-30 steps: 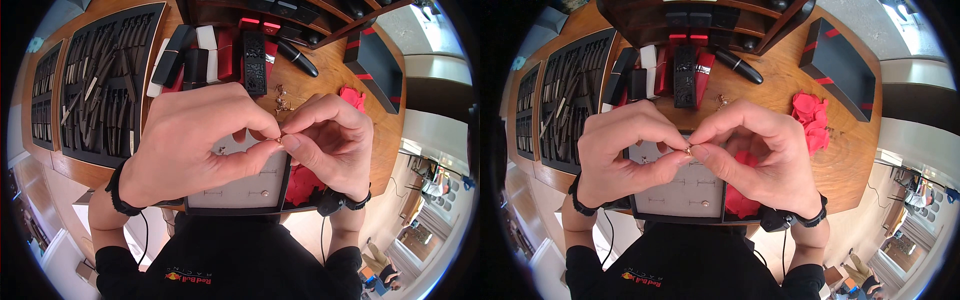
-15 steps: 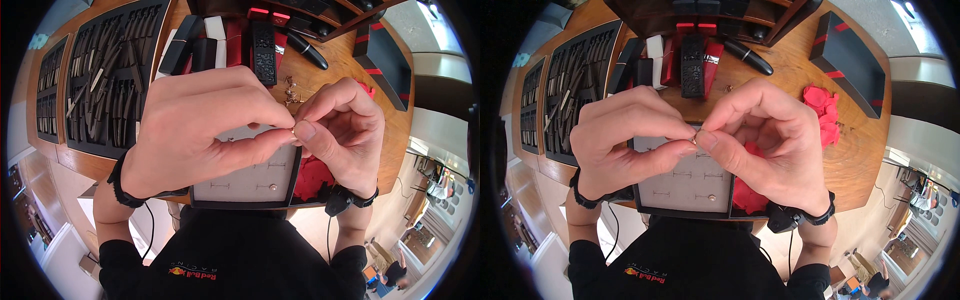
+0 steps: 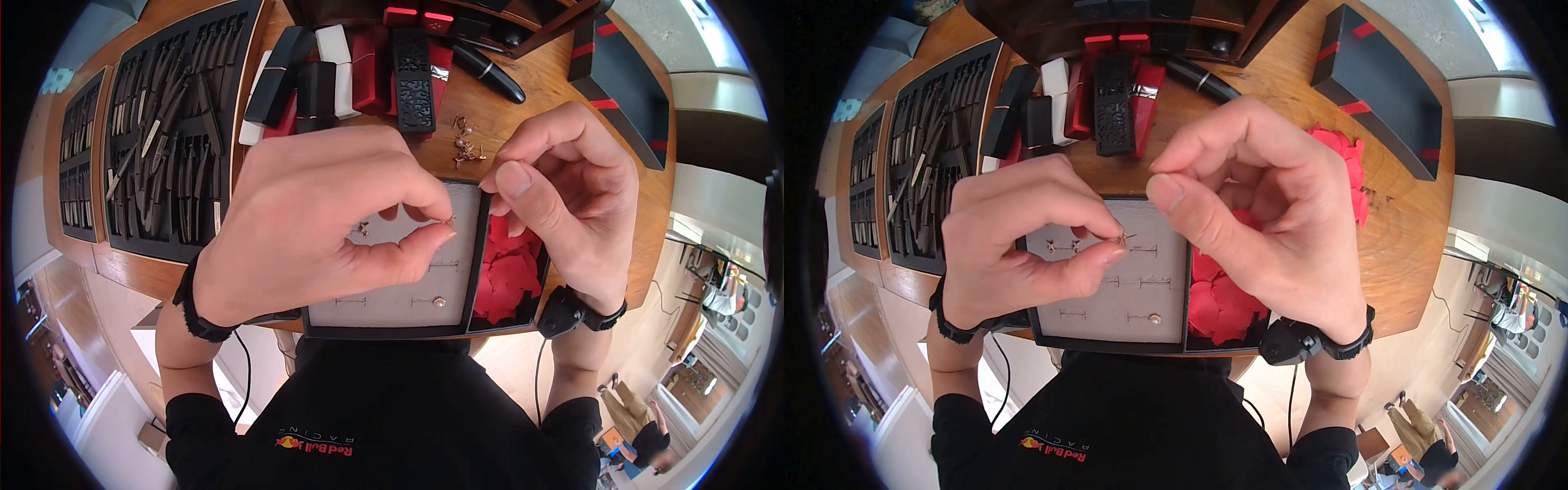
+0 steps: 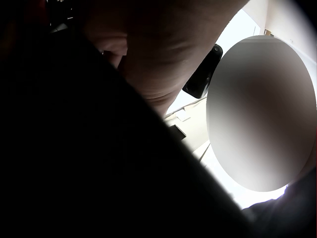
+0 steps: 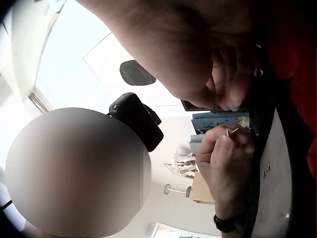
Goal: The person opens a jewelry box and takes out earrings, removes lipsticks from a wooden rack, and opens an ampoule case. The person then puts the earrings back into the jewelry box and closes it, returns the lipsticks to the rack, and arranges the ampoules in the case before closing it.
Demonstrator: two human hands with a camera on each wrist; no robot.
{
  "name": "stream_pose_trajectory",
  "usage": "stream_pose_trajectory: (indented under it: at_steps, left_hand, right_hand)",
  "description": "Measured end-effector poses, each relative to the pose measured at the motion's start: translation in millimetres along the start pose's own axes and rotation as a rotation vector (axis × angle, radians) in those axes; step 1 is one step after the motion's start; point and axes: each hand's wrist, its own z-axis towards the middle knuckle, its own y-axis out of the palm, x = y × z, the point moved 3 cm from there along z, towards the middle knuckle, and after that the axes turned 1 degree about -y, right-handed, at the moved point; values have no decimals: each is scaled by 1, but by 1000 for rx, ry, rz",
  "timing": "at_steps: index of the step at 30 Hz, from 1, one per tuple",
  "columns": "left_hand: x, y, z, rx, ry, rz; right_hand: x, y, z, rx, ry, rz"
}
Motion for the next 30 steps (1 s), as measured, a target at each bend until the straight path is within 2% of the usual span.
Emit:
stream_pose_trajectory:
  at_steps: [3,8,14,16,30]
  left_hand:
    - [0,4,0,-46,-31,6]
    - [0,6,0,-153,69,203]
    - [9,0,-3,-183,62,359]
    - [11,1,-5,-197,49,374]
    - [21,5,-5,-277,-23,497]
  right_hand:
    - [7,-4,4,-5,-22,-70]
    - [11,-5,7,-39,-49,-136]
    - [11,-6,8,-36,-75,-197]
    - [10,-5,8,-61,-24,-232]
    - [14,-4,9,-40,-188,-218]
